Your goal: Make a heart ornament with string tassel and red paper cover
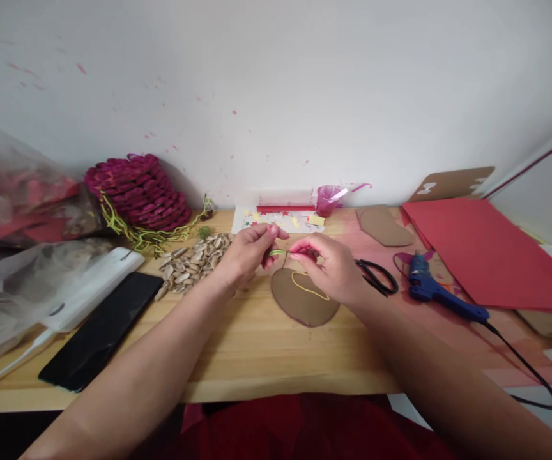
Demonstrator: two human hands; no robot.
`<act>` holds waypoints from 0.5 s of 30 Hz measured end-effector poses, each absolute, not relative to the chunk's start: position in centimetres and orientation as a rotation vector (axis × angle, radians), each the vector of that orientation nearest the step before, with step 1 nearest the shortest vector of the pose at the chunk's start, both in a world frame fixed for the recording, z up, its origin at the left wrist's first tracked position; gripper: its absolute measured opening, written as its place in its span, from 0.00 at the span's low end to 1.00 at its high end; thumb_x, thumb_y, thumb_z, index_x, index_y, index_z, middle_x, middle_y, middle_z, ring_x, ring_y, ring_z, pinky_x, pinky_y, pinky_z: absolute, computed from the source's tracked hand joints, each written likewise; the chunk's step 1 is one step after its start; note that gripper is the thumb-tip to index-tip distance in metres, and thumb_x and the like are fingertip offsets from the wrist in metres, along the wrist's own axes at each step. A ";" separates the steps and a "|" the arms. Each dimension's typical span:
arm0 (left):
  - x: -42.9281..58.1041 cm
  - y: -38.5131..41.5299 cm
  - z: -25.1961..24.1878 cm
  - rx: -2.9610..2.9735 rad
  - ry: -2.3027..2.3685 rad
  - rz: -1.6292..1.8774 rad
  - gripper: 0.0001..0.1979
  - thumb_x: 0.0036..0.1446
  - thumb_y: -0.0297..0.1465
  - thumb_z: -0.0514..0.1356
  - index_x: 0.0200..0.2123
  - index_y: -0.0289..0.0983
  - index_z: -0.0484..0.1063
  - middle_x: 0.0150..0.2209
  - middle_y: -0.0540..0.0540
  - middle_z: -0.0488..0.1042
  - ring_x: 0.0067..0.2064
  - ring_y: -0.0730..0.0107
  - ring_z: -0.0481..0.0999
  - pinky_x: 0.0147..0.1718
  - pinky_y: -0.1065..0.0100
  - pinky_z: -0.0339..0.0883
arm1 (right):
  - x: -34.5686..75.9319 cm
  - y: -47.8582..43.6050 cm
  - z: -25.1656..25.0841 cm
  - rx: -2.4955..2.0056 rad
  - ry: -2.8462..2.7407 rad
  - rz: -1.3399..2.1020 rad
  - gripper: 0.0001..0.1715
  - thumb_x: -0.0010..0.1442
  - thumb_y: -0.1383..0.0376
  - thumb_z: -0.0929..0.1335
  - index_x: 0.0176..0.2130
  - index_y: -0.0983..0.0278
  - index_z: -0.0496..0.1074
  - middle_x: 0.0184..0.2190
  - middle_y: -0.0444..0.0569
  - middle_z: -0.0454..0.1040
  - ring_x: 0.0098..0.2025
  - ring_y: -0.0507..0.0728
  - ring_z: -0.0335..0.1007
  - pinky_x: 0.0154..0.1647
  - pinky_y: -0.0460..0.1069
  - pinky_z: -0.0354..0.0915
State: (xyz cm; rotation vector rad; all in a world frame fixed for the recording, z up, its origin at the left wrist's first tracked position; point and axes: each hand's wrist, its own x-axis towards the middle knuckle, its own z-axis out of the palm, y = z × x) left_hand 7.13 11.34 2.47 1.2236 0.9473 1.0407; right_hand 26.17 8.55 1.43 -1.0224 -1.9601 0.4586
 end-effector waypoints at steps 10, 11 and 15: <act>6.8 11.2 1.9 1.625 0.990 0.896 0.17 0.50 0.40 0.72 0.38 0.34 0.81 0.33 0.45 0.80 0.30 0.73 0.72 0.29 0.72 0.63 | 26.8 8.6 1.7 -1.038 -1.952 0.375 0.05 0.62 0.71 0.68 0.37 0.62 0.74 0.33 0.47 0.77 0.33 0.54 0.71 0.34 0.49 0.65; 6.9 11.2 1.7 1.651 0.996 0.906 0.16 0.50 0.40 0.71 0.37 0.34 0.81 0.32 0.45 0.80 0.31 0.72 0.72 0.30 0.72 0.63 | 26.8 8.7 1.7 -1.033 -1.953 0.360 0.05 0.62 0.71 0.68 0.36 0.62 0.74 0.33 0.47 0.76 0.33 0.54 0.71 0.34 0.49 0.64; 6.9 11.3 1.3 1.752 1.071 0.925 0.14 0.52 0.40 0.70 0.32 0.34 0.79 0.28 0.47 0.77 0.28 0.74 0.69 0.27 0.73 0.61 | 26.8 8.7 1.9 -1.054 -1.869 0.401 0.03 0.63 0.68 0.70 0.35 0.61 0.73 0.32 0.46 0.76 0.33 0.54 0.70 0.34 0.50 0.64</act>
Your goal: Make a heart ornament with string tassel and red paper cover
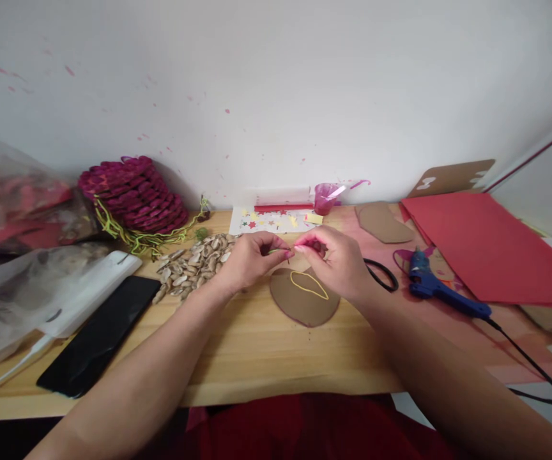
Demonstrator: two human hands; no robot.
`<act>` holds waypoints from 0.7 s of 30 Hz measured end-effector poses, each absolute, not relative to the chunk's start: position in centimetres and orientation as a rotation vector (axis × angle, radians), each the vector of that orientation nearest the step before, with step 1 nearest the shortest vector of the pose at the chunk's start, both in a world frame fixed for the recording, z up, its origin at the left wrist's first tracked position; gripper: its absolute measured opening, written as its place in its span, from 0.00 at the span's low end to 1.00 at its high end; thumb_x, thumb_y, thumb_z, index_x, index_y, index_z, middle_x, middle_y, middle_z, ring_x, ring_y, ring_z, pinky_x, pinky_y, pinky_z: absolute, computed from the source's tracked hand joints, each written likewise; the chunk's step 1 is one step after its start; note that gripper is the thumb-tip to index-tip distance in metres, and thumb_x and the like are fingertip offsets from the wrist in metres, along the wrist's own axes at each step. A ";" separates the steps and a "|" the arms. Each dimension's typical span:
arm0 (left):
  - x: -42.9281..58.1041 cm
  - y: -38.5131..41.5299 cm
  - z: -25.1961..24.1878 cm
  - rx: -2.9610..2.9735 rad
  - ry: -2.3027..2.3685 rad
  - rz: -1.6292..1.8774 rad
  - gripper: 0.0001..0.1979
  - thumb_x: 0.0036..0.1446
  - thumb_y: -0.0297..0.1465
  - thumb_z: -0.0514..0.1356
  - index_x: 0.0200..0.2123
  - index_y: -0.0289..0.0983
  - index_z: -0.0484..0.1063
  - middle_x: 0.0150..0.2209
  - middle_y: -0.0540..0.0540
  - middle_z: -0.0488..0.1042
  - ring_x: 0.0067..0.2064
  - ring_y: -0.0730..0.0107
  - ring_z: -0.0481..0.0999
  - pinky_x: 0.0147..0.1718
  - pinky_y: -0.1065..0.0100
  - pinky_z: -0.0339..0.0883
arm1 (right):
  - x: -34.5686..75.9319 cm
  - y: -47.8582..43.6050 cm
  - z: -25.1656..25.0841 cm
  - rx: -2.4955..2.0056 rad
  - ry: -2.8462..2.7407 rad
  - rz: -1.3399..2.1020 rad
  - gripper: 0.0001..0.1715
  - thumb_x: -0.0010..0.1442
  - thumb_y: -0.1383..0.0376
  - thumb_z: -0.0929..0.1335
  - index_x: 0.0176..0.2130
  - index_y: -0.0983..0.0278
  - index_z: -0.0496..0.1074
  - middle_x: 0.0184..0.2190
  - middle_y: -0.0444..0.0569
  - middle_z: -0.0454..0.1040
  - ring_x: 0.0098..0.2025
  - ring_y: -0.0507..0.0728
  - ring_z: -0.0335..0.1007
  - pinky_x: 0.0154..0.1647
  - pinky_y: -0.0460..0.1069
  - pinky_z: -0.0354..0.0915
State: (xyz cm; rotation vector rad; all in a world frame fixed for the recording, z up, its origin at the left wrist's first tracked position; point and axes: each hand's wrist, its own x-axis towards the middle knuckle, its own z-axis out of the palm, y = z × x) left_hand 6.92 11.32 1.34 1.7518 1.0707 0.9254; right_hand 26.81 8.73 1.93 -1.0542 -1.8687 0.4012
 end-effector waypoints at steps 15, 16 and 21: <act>7.0 11.0 1.5 1.470 0.921 0.678 0.13 0.52 0.37 0.68 0.30 0.34 0.72 0.27 0.50 0.72 0.26 0.77 0.69 0.26 0.73 0.65 | 27.2 9.6 2.1 -0.887 -1.335 1.174 0.18 0.61 0.53 0.71 0.35 0.60 0.63 0.38 0.48 0.78 0.30 0.50 0.69 0.28 0.47 0.66; 7.0 11.2 1.3 1.516 0.973 0.744 0.10 0.51 0.33 0.68 0.32 0.34 0.73 0.30 0.49 0.74 0.28 0.76 0.71 0.28 0.73 0.66 | 27.2 9.6 2.1 -0.885 -1.337 1.170 0.18 0.61 0.53 0.71 0.35 0.60 0.63 0.38 0.48 0.78 0.30 0.50 0.70 0.28 0.47 0.66; 6.9 11.6 1.8 1.426 0.959 1.202 0.22 0.49 0.22 0.63 0.50 0.36 0.72 0.50 0.40 0.77 0.50 0.64 0.77 0.35 0.72 0.71 | 27.3 9.5 2.4 -0.951 -1.407 1.138 0.16 0.61 0.54 0.71 0.35 0.62 0.67 0.39 0.48 0.77 0.29 0.50 0.69 0.27 0.47 0.65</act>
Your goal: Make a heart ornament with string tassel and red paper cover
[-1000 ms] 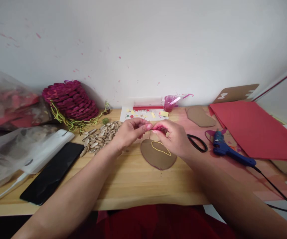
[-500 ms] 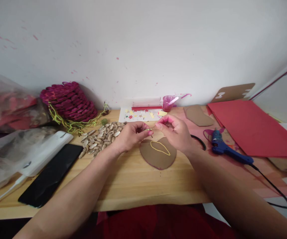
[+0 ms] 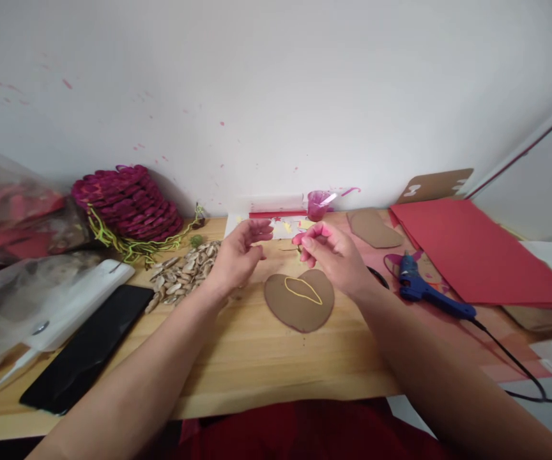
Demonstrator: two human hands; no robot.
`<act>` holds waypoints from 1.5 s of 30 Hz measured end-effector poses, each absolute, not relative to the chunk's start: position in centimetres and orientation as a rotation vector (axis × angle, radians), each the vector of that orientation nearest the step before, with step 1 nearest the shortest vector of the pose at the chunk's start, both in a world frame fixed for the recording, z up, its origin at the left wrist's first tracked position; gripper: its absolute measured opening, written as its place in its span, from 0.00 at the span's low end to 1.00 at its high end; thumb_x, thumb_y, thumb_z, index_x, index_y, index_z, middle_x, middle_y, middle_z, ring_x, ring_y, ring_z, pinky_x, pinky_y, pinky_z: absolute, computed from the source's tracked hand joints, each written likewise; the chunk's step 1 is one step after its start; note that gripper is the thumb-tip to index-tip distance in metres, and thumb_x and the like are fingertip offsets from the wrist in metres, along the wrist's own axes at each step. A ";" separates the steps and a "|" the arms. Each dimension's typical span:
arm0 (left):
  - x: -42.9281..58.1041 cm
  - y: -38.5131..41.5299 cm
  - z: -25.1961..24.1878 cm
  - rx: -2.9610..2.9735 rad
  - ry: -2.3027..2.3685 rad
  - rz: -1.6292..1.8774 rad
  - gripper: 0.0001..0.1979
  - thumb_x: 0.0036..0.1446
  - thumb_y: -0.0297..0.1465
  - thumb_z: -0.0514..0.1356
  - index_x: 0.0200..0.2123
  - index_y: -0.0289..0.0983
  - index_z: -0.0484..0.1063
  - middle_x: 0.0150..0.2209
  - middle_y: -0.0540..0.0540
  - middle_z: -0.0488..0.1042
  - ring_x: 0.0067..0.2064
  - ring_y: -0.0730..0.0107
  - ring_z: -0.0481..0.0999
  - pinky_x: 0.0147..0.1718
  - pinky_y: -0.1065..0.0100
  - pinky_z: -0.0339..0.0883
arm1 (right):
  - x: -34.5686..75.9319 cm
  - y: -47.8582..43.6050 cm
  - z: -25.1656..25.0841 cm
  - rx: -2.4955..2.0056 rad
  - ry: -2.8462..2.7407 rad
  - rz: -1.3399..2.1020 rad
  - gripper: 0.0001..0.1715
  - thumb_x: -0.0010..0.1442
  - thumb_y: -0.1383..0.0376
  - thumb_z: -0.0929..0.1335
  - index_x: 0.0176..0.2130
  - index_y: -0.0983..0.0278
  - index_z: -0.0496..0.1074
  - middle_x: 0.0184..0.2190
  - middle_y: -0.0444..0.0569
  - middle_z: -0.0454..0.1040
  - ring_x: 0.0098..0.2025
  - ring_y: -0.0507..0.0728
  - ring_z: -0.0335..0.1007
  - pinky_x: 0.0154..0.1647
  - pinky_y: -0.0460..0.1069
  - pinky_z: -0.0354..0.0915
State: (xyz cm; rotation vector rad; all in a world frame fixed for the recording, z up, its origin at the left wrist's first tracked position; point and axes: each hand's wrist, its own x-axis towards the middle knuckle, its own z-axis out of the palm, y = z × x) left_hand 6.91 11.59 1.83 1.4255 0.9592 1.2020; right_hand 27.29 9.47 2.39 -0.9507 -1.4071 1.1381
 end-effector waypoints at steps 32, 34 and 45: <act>7.6 10.3 2.8 1.315 1.032 0.919 0.16 0.50 0.41 0.70 0.28 0.35 0.73 0.18 0.49 0.74 0.19 0.77 0.67 0.20 0.75 0.58 | 28.2 10.8 1.3 -1.173 -1.536 0.651 0.11 0.61 0.57 0.71 0.36 0.63 0.73 0.33 0.46 0.77 0.30 0.53 0.69 0.33 0.49 0.63; 7.4 10.6 2.9 1.362 1.088 0.992 0.16 0.51 0.43 0.68 0.29 0.35 0.74 0.19 0.49 0.74 0.20 0.77 0.67 0.21 0.75 0.56 | 28.5 11.0 1.4 -1.268 -1.629 0.612 0.10 0.61 0.58 0.71 0.35 0.63 0.73 0.33 0.47 0.78 0.30 0.53 0.69 0.33 0.49 0.63; 8.0 4.9 3.7 1.446 1.211 0.638 0.16 0.53 0.44 0.67 0.27 0.36 0.74 0.18 0.54 0.69 0.19 0.79 0.64 0.18 0.75 0.54 | 29.2 10.9 1.1 -1.448 -1.946 0.389 0.11 0.62 0.59 0.71 0.32 0.63 0.75 0.29 0.48 0.78 0.31 0.55 0.70 0.31 0.49 0.58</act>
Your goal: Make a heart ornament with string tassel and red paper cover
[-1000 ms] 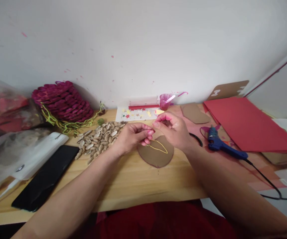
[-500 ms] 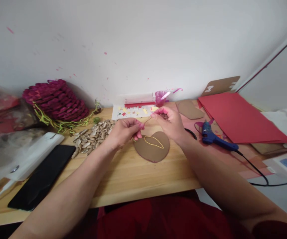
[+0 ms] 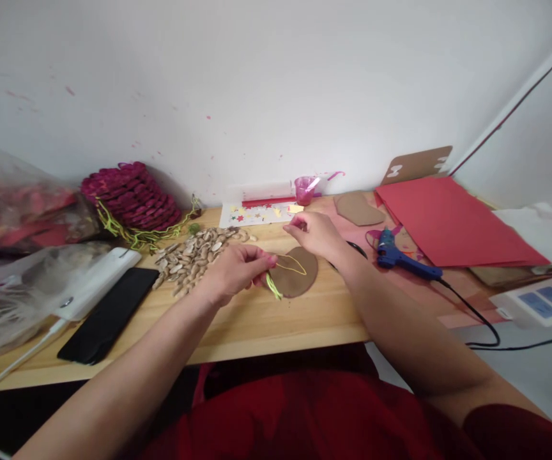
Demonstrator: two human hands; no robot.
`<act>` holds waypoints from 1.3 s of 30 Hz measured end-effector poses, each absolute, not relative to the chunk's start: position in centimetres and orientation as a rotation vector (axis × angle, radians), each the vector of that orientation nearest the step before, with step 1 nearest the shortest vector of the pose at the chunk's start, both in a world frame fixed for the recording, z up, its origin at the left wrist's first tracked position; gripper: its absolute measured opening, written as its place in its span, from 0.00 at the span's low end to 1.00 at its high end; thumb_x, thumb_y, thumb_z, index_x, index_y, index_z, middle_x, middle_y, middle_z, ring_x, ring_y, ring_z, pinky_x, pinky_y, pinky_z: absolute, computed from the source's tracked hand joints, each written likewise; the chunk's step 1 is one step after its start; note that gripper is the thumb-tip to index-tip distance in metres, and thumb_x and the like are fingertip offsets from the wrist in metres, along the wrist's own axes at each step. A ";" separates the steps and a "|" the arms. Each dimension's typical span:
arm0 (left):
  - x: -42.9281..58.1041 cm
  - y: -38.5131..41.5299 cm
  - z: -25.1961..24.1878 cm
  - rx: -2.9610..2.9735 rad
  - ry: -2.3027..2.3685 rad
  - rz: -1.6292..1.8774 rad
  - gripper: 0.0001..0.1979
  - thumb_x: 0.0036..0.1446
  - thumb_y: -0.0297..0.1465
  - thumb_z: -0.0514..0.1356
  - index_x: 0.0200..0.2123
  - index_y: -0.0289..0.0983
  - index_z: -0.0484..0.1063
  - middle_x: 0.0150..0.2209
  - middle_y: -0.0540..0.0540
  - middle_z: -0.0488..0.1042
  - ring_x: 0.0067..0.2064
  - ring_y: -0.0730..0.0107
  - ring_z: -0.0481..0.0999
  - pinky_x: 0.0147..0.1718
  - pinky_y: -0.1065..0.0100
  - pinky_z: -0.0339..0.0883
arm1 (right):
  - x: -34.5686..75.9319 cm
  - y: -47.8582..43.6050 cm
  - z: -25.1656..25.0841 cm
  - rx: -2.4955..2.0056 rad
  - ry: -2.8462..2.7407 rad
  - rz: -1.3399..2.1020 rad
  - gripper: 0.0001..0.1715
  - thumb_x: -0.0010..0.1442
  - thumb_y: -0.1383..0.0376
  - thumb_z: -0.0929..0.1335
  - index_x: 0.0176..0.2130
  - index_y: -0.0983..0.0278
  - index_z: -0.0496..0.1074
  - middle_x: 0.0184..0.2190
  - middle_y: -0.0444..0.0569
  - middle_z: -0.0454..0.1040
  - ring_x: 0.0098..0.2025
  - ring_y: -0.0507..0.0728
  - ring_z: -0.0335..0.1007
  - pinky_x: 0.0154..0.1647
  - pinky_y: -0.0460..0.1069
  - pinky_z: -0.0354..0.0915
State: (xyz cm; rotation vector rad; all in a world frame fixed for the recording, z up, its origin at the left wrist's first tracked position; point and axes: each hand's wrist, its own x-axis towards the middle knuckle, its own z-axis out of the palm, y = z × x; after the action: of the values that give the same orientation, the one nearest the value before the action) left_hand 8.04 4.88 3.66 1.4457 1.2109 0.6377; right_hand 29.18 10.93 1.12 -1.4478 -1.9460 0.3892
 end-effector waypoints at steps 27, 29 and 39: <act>6.8 3.1 0.4 2.371 1.263 0.560 0.14 0.56 0.31 0.68 0.46 0.40 0.78 0.48 0.43 0.74 0.51 0.58 0.74 0.54 0.58 0.68 | 28.5 1.5 0.8 -1.829 -2.083 0.266 0.05 0.62 0.65 0.70 0.35 0.64 0.74 0.35 0.51 0.81 0.37 0.59 0.74 0.33 0.50 0.58; 6.7 3.1 0.3 2.381 1.243 0.570 0.15 0.55 0.31 0.68 0.47 0.40 0.78 0.50 0.43 0.74 0.52 0.57 0.73 0.55 0.58 0.67 | 28.2 1.7 0.6 -1.850 -2.065 0.252 0.05 0.63 0.66 0.69 0.35 0.64 0.74 0.35 0.53 0.81 0.37 0.59 0.75 0.33 0.50 0.57; 6.3 5.9 1.1 2.266 1.238 0.462 0.07 0.58 0.32 0.62 0.41 0.40 0.78 0.38 0.47 0.79 0.37 0.66 0.77 0.40 0.66 0.69 | 28.1 3.0 0.4 -1.822 -1.934 0.334 0.07 0.63 0.63 0.68 0.36 0.64 0.75 0.34 0.53 0.81 0.35 0.59 0.74 0.34 0.50 0.59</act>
State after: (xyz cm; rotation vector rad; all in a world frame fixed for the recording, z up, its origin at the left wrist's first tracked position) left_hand 6.33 5.86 1.07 2.2656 1.2384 0.4620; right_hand 28.10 3.03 0.39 -1.8216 -1.9341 0.3345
